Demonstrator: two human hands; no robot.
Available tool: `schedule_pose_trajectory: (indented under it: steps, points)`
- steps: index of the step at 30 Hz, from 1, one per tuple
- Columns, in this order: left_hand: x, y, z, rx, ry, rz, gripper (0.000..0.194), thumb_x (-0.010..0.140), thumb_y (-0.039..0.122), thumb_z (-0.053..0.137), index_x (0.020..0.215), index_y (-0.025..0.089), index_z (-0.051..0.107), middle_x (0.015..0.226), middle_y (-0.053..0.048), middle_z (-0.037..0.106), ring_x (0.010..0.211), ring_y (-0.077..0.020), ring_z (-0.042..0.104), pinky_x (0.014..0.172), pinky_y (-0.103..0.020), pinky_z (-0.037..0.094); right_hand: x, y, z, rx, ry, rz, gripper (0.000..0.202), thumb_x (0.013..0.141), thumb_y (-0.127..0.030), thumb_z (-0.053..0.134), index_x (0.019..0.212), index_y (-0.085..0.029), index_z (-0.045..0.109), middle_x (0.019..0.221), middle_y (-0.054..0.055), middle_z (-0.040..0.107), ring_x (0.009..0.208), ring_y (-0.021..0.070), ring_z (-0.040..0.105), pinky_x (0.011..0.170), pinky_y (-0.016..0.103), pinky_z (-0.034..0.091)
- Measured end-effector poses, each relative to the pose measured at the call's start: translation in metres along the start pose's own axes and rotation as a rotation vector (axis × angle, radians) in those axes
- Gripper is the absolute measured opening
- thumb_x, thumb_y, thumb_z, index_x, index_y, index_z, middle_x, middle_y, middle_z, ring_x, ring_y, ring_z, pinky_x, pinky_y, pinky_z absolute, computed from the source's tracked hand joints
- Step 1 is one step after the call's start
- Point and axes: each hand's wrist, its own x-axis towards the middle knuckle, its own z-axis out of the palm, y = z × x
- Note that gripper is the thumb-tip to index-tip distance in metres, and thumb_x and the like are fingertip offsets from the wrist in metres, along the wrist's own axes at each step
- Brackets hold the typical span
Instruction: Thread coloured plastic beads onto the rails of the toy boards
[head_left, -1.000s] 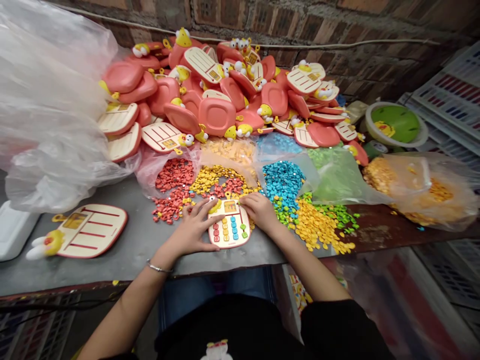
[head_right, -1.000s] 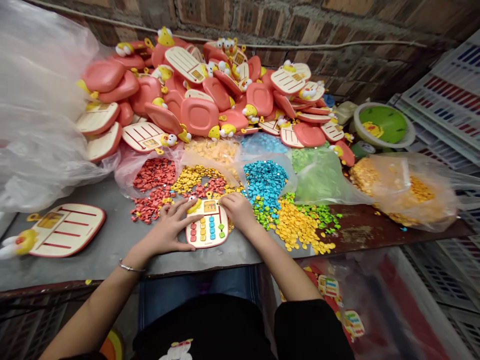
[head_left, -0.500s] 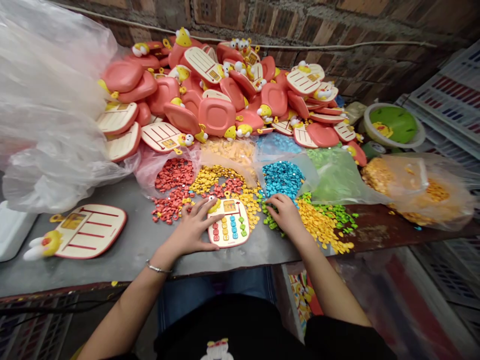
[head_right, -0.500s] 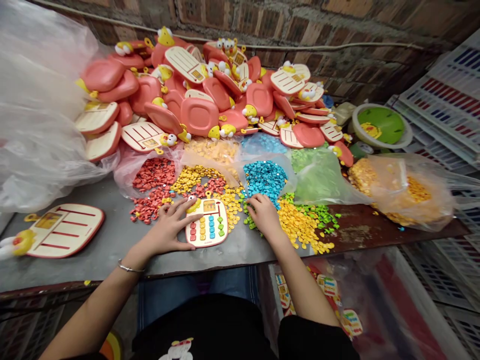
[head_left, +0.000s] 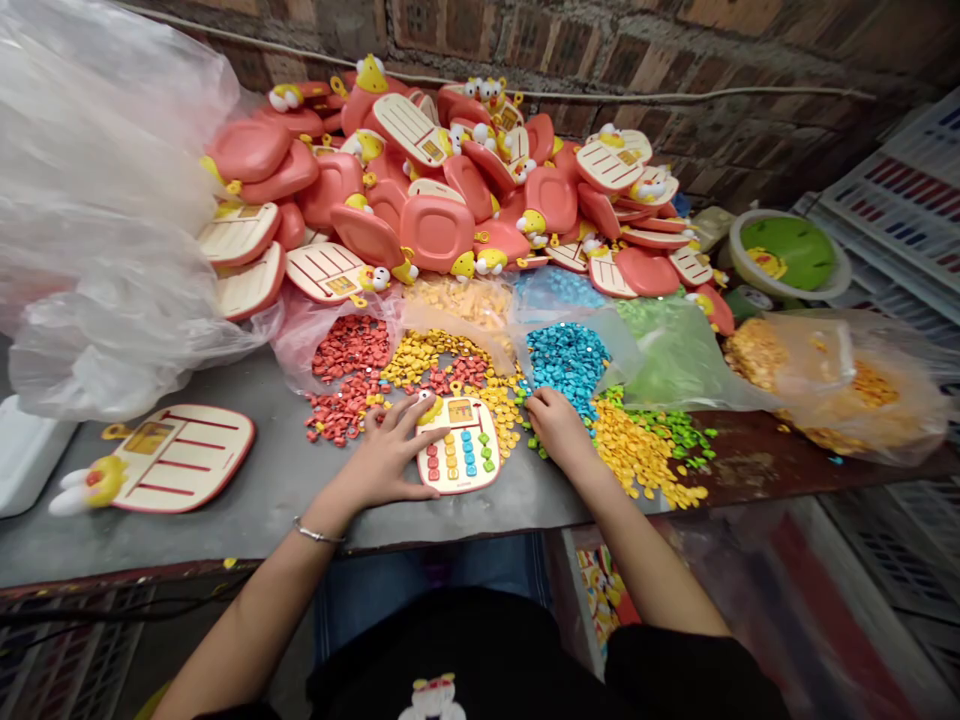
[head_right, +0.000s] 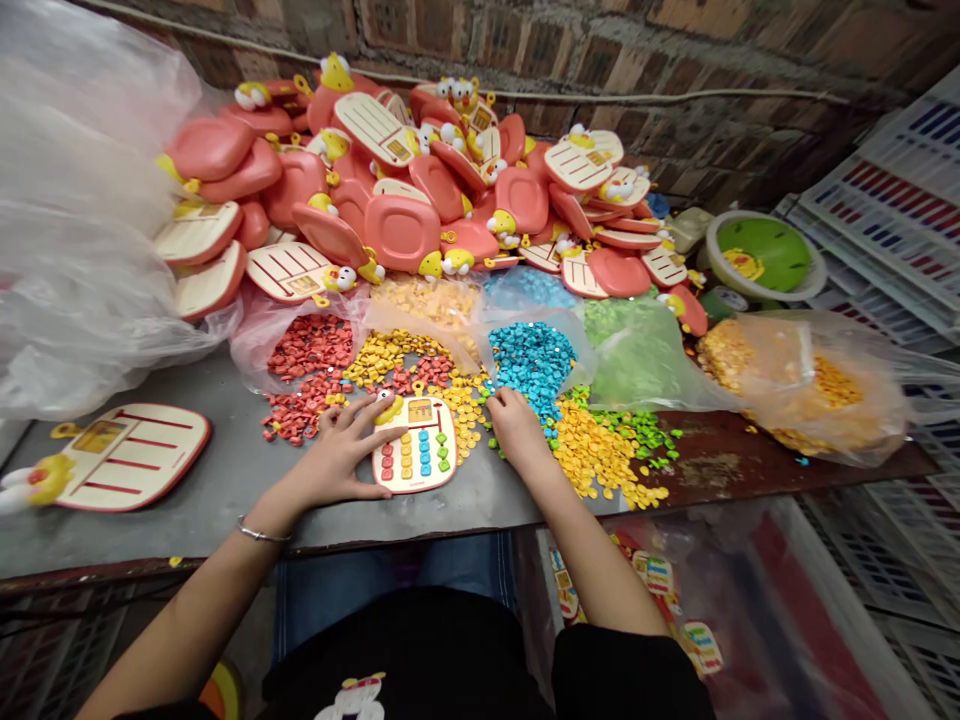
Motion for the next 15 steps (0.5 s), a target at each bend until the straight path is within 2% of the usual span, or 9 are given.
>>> schedule_pose_trajectory:
  steps: [4, 6, 10, 15]
  points:
    - [0.000, 0.000, 0.000, -0.004, -0.002, -0.003, 0.080, 0.070, 0.069, 0.070, 0.139, 0.034, 0.052, 0.160, -0.011, 0.025, 0.139, -0.0413, 0.026, 0.103, -0.056, 0.019, 0.005, -0.008, -0.004, 0.204, 0.087, 0.011, 0.019, 0.088, -0.008, 0.047, 0.084, -0.018, 0.062, 0.093, 0.008, 0.060, 0.086, 0.0201, 0.056, 0.078, 0.028, 0.045]
    - [0.000, 0.001, -0.001, -0.007, -0.005, -0.008, 0.079, 0.070, 0.068, 0.070, 0.139, 0.034, 0.052, 0.160, -0.011, 0.024, 0.139, -0.0413, 0.026, 0.104, -0.056, 0.019, 0.010, -0.015, -0.005, 0.215, 0.048, 0.018, 0.017, 0.087, -0.008, 0.050, 0.086, -0.018, 0.063, 0.094, 0.009, 0.061, 0.087, 0.0212, 0.057, 0.078, 0.029, 0.045]
    - [0.000, 0.000, -0.001, -0.015, -0.007, -0.008, 0.079, 0.070, 0.069, 0.069, 0.139, 0.034, 0.053, 0.160, -0.011, 0.025, 0.139, -0.0408, 0.026, 0.104, -0.056, 0.018, 0.014, -0.018, -0.001, 0.069, -0.078, 0.090, 0.022, 0.082, -0.002, 0.051, 0.087, -0.017, 0.066, 0.091, 0.011, 0.063, 0.087, 0.0250, 0.055, 0.077, 0.033, 0.043]
    - [0.000, 0.000, -0.001, -0.027, 0.002, -0.007, 0.079, 0.070, 0.068, 0.070, 0.139, 0.035, 0.052, 0.160, -0.010, 0.025, 0.139, -0.0416, 0.027, 0.105, -0.056, 0.018, 0.005, -0.002, -0.002, 0.204, -0.067, 0.077, 0.018, 0.086, -0.005, 0.052, 0.084, -0.018, 0.065, 0.090, 0.009, 0.062, 0.086, 0.0224, 0.057, 0.077, 0.032, 0.045]
